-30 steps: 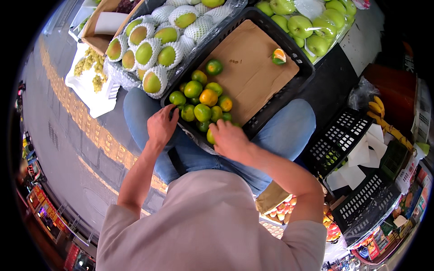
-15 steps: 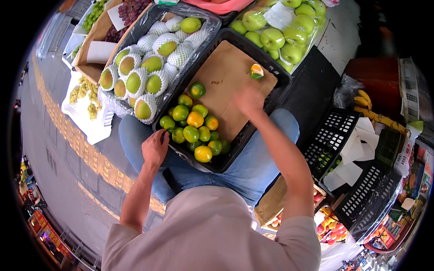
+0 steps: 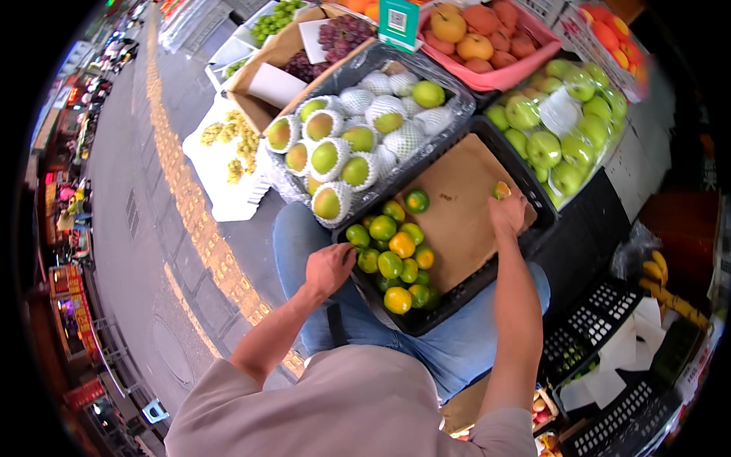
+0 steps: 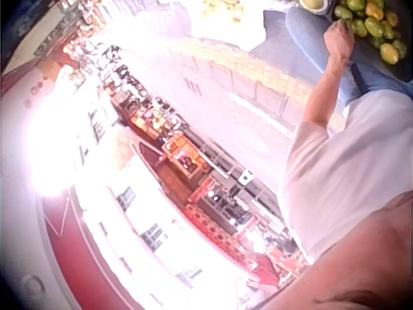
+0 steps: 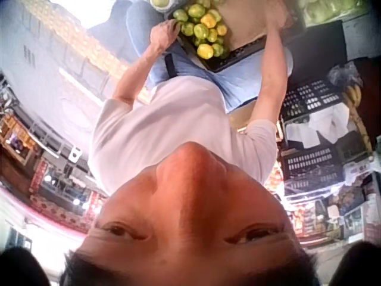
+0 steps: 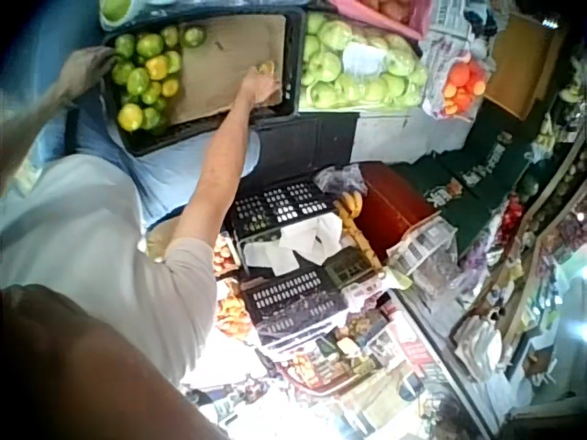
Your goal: The person picks up green fruit from a crate by hand and puts them into a red plastic bag.
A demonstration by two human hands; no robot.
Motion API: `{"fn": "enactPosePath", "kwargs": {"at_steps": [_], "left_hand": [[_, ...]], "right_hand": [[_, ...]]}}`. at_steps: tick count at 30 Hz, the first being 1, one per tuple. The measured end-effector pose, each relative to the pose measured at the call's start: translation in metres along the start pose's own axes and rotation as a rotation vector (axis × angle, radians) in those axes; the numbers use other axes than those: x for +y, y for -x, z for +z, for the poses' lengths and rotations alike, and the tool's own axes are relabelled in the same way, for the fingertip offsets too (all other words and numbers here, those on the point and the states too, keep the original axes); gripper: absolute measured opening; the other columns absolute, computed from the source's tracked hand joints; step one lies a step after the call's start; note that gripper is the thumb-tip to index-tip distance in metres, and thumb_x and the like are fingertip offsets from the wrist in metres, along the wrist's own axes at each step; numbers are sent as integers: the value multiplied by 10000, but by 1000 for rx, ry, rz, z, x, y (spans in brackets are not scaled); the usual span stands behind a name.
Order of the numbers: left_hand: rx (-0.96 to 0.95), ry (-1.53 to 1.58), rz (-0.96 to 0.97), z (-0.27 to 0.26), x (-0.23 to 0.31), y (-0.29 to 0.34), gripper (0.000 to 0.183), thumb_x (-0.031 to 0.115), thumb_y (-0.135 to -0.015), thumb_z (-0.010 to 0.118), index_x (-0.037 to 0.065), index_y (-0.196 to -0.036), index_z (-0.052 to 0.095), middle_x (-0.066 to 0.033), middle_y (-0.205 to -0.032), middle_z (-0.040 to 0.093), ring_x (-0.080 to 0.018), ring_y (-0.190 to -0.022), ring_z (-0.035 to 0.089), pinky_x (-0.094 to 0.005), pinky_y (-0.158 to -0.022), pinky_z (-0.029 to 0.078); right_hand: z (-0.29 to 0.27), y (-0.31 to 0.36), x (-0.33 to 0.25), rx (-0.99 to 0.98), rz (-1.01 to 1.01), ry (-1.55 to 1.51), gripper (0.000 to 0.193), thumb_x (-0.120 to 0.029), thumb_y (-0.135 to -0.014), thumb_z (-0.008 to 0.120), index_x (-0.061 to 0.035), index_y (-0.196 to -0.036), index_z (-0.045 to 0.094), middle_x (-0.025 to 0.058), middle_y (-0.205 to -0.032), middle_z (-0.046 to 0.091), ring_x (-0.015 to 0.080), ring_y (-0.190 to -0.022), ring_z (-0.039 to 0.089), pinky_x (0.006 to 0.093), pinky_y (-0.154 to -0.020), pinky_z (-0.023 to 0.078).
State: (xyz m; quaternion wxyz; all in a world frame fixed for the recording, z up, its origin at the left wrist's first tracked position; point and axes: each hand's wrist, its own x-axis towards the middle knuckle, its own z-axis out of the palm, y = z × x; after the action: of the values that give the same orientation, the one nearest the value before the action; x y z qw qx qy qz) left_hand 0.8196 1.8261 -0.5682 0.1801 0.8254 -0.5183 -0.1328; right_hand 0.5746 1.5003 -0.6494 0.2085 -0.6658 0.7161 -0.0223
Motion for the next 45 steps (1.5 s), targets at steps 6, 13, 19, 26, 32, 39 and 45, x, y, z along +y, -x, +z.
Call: {"fn": "enactPosePath", "kwargs": {"at_steps": [6, 13, 19, 26, 32, 39, 45], "left_hand": [[-36, 11, -2, 5, -5, 0, 160, 215, -883, 618, 72, -912, 683, -110, -812, 677, -302, -746, 664, -408, -658, 542], [266, 222, -76, 3, -5, -12, 85, 133, -850, 656, 66, -900, 675, -107, -777, 652, -304, -716, 645, -414, -642, 522], [614, 301, -228, -6, -47, -58, 244, 61, -845, 643, 22, -1085, 632, -166, -1034, 612, -343, -948, 602, -404, -810, 501], [625, 416, -193, -11, -51, -40, 288, 4, -826, 630, 15, -1114, 630, -170, -1051, 617, -331, -954, 614, -386, -812, 505], [632, 474, -140, -18, -61, -33, 260, -40, -834, 615, 13, -1088, 642, -144, -1004, 626, -253, -838, 623, -327, -687, 514], [506, 1218, -361, -53, -43, -78, 432, 111, -907, 650, 10, -1302, 507, -93, -1133, 599, -193, -1034, 582, -325, -850, 489], [259, 1764, -338, -87, -45, -108, 511, 275, -947, 640, 11, -1350, 469, -78, -1261, 576, -181, -1139, 567, -339, -976, 470]], "right_hand": [[5, 13, -8, 76, -122, 28, 667, -280, -733, 720, -44, -1317, 498, 220, -1284, 504, 404, -1213, 474, 463, -1048, 394], [12, 17, -1, 261, -410, -231, 534, -169, -771, 705, -22, -1259, 546, 196, -1240, 525, 379, -1188, 489, 439, -1023, 410], [0, 60, -124, 171, -769, -382, 589, -160, -746, 740, -38, -1285, 538, 171, -1275, 514, 364, -1204, 486, 445, -1021, 410], [43, 22, -260, 117, -1063, 16, 708, -153, -736, 747, -87, -1383, 468, 192, -1408, 405, 408, -1283, 414, 469, -1066, 384], [49, 10, -286, 71, -705, -131, 658, -266, -724, 780, -15, -1272, 516, 192, -1213, 601, 342, -1113, 590, 420, -967, 474], [0, 129, -315, -574, -311, -934, 589, -479, -799, 743, -21, -1140, 599, 89, -990, 657, 137, -723, 640, 269, -450, 472], [6, 187, -306, -492, -522, -1000, 473, -405, -994, 503, 52, -1027, 622, 133, -918, 662, 202, -807, 598, 341, -736, 478]]}}
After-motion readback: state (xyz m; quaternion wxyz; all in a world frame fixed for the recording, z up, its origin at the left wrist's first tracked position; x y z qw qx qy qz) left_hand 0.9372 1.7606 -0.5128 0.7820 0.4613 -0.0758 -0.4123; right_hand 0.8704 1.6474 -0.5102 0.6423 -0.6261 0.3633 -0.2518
